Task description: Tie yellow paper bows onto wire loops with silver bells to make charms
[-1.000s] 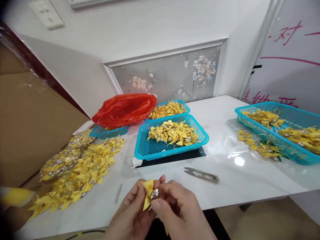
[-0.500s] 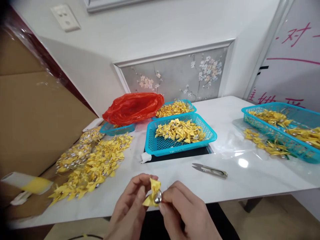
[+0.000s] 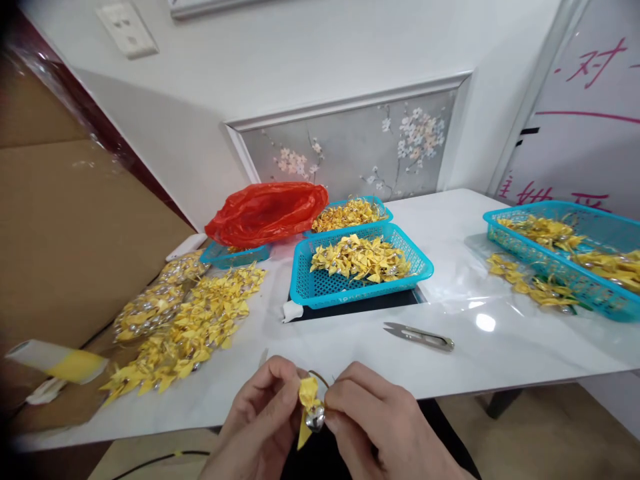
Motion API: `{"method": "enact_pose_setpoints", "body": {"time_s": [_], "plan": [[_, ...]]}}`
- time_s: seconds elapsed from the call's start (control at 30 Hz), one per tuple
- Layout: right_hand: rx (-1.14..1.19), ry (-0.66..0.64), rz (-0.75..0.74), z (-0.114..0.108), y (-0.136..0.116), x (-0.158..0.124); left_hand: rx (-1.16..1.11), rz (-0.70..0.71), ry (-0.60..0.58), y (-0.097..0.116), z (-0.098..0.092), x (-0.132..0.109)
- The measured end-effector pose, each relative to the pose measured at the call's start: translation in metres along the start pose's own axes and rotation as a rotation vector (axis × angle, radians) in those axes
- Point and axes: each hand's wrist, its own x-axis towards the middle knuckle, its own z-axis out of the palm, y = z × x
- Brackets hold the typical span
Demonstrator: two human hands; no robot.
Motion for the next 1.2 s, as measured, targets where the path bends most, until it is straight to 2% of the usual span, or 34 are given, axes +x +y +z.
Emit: {"method": "enact_pose_setpoints", "body": {"time_s": [0.1,0.17,0.27,0.4,0.53,0.6,0.73,0.8,0.87,1.1,1.2], "plan": [[0.097,-0.01,0.061,0.001,0.001,0.0,-0.108,-0.108,-0.035,0.0,0.0,0.001],[0.129,-0.018,0.108,0.001,0.001,-0.002,-0.111,-0.1,-0.035,0.0,0.0,0.0],[0.108,-0.015,0.145,0.0,0.002,-0.006,-0.054,0.014,-0.024,-0.002,0.0,-0.001],[0.1,-0.053,0.124,-0.003,0.0,-0.005,0.192,0.2,0.027,-0.004,-0.002,-0.002],[0.076,-0.063,0.098,-0.003,-0.002,0.0,0.346,0.238,0.142,-0.006,-0.001,0.0],[0.099,-0.074,0.152,-0.003,-0.002,0.001,0.363,0.228,0.174,-0.006,0.001,0.0],[0.224,-0.017,0.368,0.0,0.001,0.0,0.388,0.222,0.195,-0.007,0.007,-0.001],[0.334,-0.016,0.426,0.002,0.003,0.0,0.407,0.21,0.165,-0.009,0.008,-0.003],[0.436,0.004,0.42,0.007,0.003,0.002,0.385,0.191,0.129,-0.011,0.007,-0.002],[0.635,0.34,0.47,0.027,-0.005,0.004,-0.025,-0.049,-0.002,-0.019,0.003,0.004],[0.635,0.325,0.478,0.028,-0.004,0.004,-0.104,-0.127,-0.014,-0.017,0.004,0.004]]}}
